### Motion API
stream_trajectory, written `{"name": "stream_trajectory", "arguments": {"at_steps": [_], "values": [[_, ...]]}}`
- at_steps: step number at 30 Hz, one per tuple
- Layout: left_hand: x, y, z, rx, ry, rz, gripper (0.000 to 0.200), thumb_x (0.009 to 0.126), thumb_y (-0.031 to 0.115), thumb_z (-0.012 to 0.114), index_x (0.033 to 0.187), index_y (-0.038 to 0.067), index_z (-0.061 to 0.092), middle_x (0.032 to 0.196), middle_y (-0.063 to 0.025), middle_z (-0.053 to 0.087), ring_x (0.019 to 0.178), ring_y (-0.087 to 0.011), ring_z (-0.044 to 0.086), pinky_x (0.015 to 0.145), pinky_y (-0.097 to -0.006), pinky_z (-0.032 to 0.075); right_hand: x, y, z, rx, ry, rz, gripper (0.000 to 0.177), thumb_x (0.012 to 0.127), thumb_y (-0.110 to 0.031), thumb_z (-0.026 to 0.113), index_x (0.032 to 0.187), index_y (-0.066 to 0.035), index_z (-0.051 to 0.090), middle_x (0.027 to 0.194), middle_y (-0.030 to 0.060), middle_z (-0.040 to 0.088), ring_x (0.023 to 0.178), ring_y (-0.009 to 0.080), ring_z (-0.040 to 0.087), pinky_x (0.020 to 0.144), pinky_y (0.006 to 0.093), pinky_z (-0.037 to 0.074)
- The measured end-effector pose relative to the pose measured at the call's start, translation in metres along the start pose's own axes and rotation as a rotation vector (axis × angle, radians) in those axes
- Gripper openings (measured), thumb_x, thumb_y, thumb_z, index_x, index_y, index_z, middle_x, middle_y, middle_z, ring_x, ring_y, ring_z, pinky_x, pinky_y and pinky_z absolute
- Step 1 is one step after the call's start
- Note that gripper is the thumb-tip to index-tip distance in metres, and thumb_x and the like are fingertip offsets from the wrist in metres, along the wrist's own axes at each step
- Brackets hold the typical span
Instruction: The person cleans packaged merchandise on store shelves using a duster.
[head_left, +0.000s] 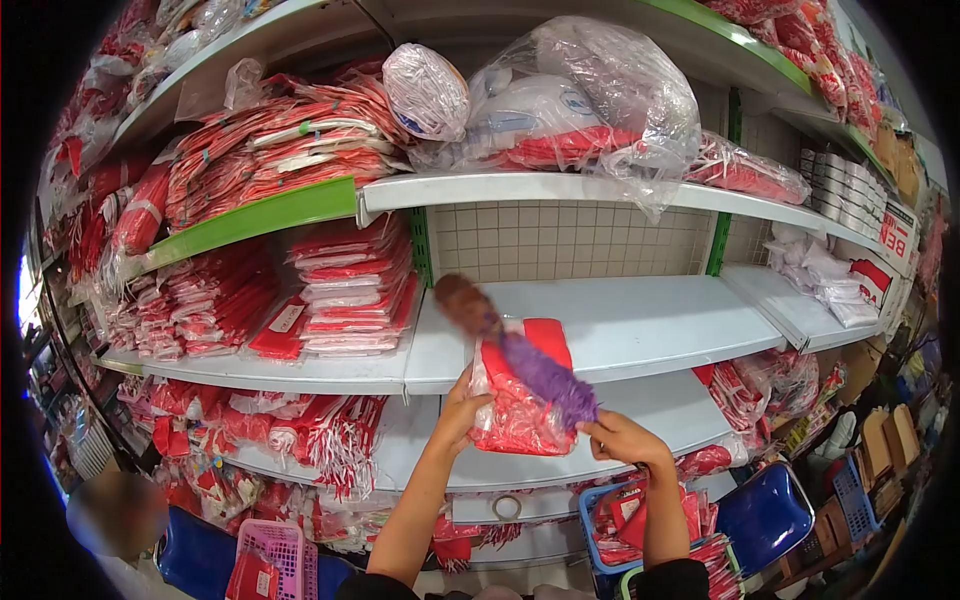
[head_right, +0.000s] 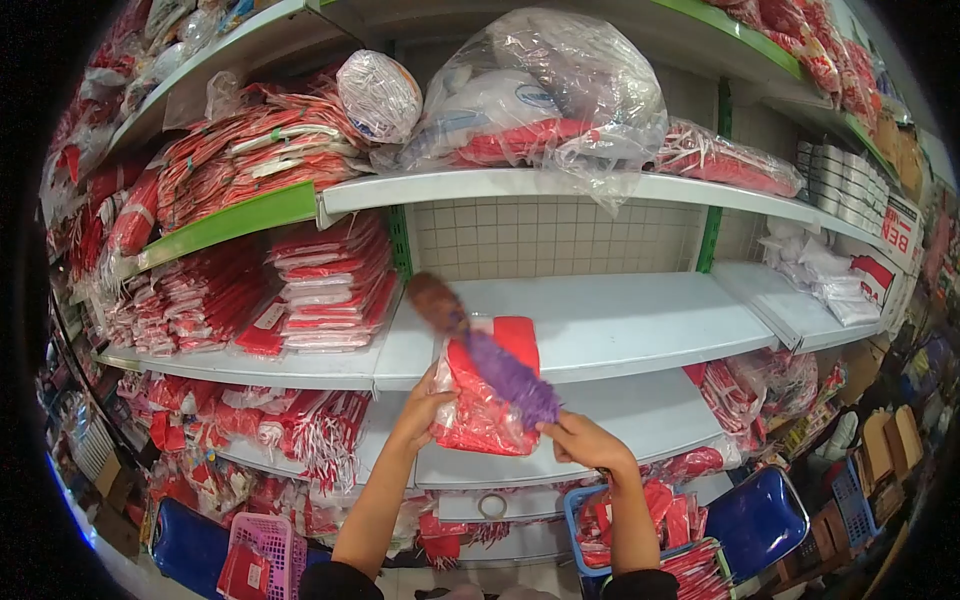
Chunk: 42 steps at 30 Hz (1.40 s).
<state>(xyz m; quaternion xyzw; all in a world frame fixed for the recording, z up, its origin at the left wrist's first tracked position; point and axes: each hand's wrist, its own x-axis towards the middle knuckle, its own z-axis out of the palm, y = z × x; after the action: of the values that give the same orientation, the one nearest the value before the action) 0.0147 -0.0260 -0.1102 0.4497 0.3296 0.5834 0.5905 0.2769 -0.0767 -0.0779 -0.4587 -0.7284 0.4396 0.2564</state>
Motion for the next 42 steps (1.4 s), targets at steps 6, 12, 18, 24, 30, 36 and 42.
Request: {"name": "stream_trajectory", "arguments": {"at_steps": [6,12,18,24,30,36,42], "values": [[0.002,0.005,0.004,-0.094,-0.001,-0.04,0.063,0.081,-0.008,0.052,0.138,0.005,0.029,0.12,-0.0119,0.052,0.103,-0.0193,0.055,0.085,-0.0311,0.048,-0.009,-0.002,0.028,-0.118,0.374,-0.109,0.035,0.091,-0.028,0.048,0.09,0.007,0.049,0.057,0.0172,0.054,0.051,0.0268,0.055,0.053,0.0383,0.044],[0.007,-0.01,-0.008,-0.148,-0.013,-0.024,0.063,0.083,-0.008,0.05,0.139,0.009,0.029,0.122,-0.012,0.051,0.105,-0.0207,0.055,0.086,-0.0332,0.049,-0.019,0.011,0.063,-0.14,0.213,-0.076,0.03,0.091,-0.022,0.047,0.1,0.006,0.05,0.066,0.0254,0.057,0.062,0.0408,0.057,0.059,0.0441,0.043],[-0.001,-0.005,-0.004,-0.14,-0.052,0.005,0.063,0.082,-0.006,0.053,0.139,0.006,0.028,0.122,-0.0112,0.051,0.107,-0.02,0.054,0.088,-0.033,0.047,0.013,0.028,0.041,-0.249,0.757,-0.122,0.028,0.09,-0.019,0.05,0.101,0.007,0.047,0.063,0.0231,0.057,0.059,0.0321,0.061,0.054,0.0402,0.044],[-0.007,0.018,0.002,-0.057,-0.068,0.019,0.066,0.081,-0.007,0.053,0.14,0.006,0.026,0.124,-0.0117,0.049,0.108,-0.0196,0.053,0.088,-0.032,0.047,0.064,-0.005,-0.016,-0.733,0.721,-0.03,0.04,0.084,-0.018,0.057,0.112,0.007,0.044,0.097,0.0281,0.056,0.085,0.0413,0.059,0.071,0.0455,0.049],[-0.019,0.046,0.007,0.14,-0.024,0.086,0.067,0.079,-0.008,0.052,0.14,0.008,0.028,0.133,-0.0135,0.042,0.112,-0.0235,0.05,0.093,-0.0324,0.043,0.089,-0.007,-0.023,-0.996,0.796,-0.13,0.036,0.083,-0.017,0.058,0.11,0.005,0.048,0.096,0.0211,0.054,0.083,0.0363,0.059,0.068,0.0442,0.049],[-0.026,0.102,-0.009,0.996,0.139,0.427,0.062,0.077,0.003,0.056,0.135,0.001,0.034,0.121,-0.0262,0.051,0.112,-0.0356,0.051,0.096,-0.0353,0.038,0.023,-0.081,0.039,-0.047,0.662,-0.595,0.017,0.091,-0.015,0.051,0.094,-0.001,0.059,0.098,0.0132,0.055,0.061,0.0116,0.053,0.055,0.0237,0.041],[-0.054,0.134,0.047,1.557,0.145,0.514,0.07,0.069,0.006,0.06,0.135,0.014,0.038,0.113,-0.023,0.056,0.082,-0.0382,0.062,0.072,-0.0433,0.05,0.058,-0.073,0.109,0.729,0.215,-0.411,0.042,0.094,-0.038,0.042,0.124,-0.009,0.041,0.107,0.0105,0.053,0.08,0.0183,0.059,0.066,0.0301,0.05]]}}
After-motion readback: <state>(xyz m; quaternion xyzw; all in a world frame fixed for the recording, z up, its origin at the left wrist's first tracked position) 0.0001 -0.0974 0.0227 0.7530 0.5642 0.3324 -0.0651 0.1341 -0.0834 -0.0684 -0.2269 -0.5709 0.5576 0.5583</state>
